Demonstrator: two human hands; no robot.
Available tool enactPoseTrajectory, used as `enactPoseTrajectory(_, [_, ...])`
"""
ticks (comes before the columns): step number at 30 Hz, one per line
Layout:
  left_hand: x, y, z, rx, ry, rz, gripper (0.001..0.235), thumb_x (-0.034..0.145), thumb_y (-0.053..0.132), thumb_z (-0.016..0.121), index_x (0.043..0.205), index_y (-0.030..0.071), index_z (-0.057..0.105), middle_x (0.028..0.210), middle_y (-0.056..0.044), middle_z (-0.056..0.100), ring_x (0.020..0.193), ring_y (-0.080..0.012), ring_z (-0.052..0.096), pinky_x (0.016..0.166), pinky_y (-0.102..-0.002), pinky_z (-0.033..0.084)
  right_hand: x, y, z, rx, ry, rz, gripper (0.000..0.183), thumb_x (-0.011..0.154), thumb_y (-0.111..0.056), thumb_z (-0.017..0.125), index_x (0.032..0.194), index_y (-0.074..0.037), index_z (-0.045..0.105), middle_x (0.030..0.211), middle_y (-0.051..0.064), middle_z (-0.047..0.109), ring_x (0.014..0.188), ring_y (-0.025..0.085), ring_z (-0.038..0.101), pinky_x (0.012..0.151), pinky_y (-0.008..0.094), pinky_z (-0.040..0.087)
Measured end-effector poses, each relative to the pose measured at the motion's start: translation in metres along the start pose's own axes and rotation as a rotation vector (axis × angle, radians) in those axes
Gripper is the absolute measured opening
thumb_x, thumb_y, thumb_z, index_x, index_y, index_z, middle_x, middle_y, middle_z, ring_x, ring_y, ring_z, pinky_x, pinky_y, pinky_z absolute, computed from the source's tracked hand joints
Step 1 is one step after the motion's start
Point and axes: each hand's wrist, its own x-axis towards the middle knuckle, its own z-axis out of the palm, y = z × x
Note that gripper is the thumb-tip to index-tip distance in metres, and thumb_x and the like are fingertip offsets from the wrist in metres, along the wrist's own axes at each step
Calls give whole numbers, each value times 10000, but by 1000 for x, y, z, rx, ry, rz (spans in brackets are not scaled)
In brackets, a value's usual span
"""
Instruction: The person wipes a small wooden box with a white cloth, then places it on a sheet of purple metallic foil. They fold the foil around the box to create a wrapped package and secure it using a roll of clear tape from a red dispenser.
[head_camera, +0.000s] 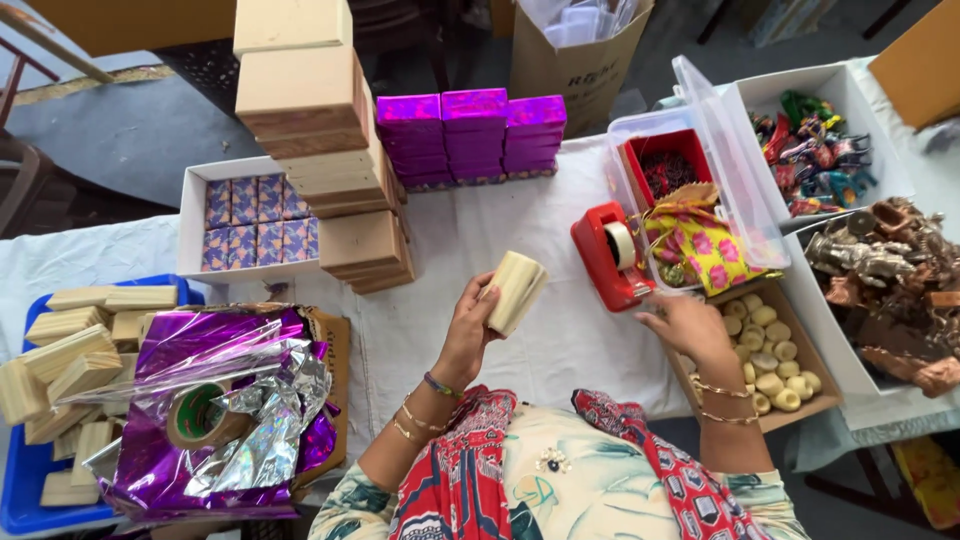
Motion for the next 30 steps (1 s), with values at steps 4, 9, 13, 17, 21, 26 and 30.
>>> enactPoseTrajectory(4, [3, -3, 4, 85, -130, -32, 458, 1010, 385, 586, 1391, 131, 576, 1124, 3, 640, 918, -83, 601, 714, -273, 524, -29, -88, -39, 756, 47, -469, 833, 764, -275, 834, 1496, -151, 455, 1320, 72, 632, 1071, 222, 727, 924, 366, 564])
enactPoseTrajectory(9, [14, -2, -2, 188, -325, 73, 486, 1011, 379, 634, 1404, 96, 610, 1216, -16, 701, 1109, -124, 643, 964, -294, 527, -14, -127, -37, 1011, -76, -802, 850, 696, -128, 904, 1436, -9, 505, 1207, 105, 710, 1121, 160, 657, 960, 358, 550])
enactPoseTrajectory(13, [-2, 43, 13, 954, -239, 582, 609, 770, 305, 869, 1283, 59, 651, 1214, -103, 694, 1113, -264, 636, 992, -383, 502, -3, -128, -32, 1011, -114, -782, 700, 707, -139, 911, 1318, 17, 609, 1147, 99, 751, 1075, 136, 704, 944, 335, 581])
enactPoseTrajectory(17, [7, 34, 4, 1155, -256, 734, 564, 766, 224, 840, 1286, 101, 663, 1289, -91, 693, 1185, -285, 618, 1072, -412, 493, 19, -126, -15, 1015, -109, -725, 573, 736, -139, 889, 1245, 27, 683, 1080, 96, 771, 995, 138, 725, 902, 313, 597])
enactPoseTrajectory(21, [6, 22, -17, 1510, -190, 1010, 540, 783, 223, 851, 1268, 255, 615, 1485, 5, 671, 1381, -229, 561, 1212, -410, 386, 45, -115, -2, 1302, -154, -581, 541, 774, -138, 830, 1270, 15, 677, 1142, 83, 760, 1029, 138, 730, 908, 305, 603])
enactPoseTrajectory(26, [-12, 46, 1, 1373, -273, 704, 956, 687, 433, 896, 1488, 158, 452, 1345, -58, 594, 1309, -288, 472, 1169, -558, 270, 48, -128, 8, 1124, -29, -659, 549, 765, -107, 853, 1264, 30, 668, 1139, 95, 759, 1023, 150, 736, 920, 318, 612])
enactPoseTrajectory(30, [-1, 13, -2, 1499, -196, 906, 938, 683, 496, 861, 1476, 211, 449, 1459, -14, 571, 1375, -272, 435, 1197, -586, 216, 52, -137, 11, 1109, 29, -744, 546, 784, -73, 854, 1275, 61, 656, 1148, 100, 748, 1040, 154, 725, 937, 319, 608])
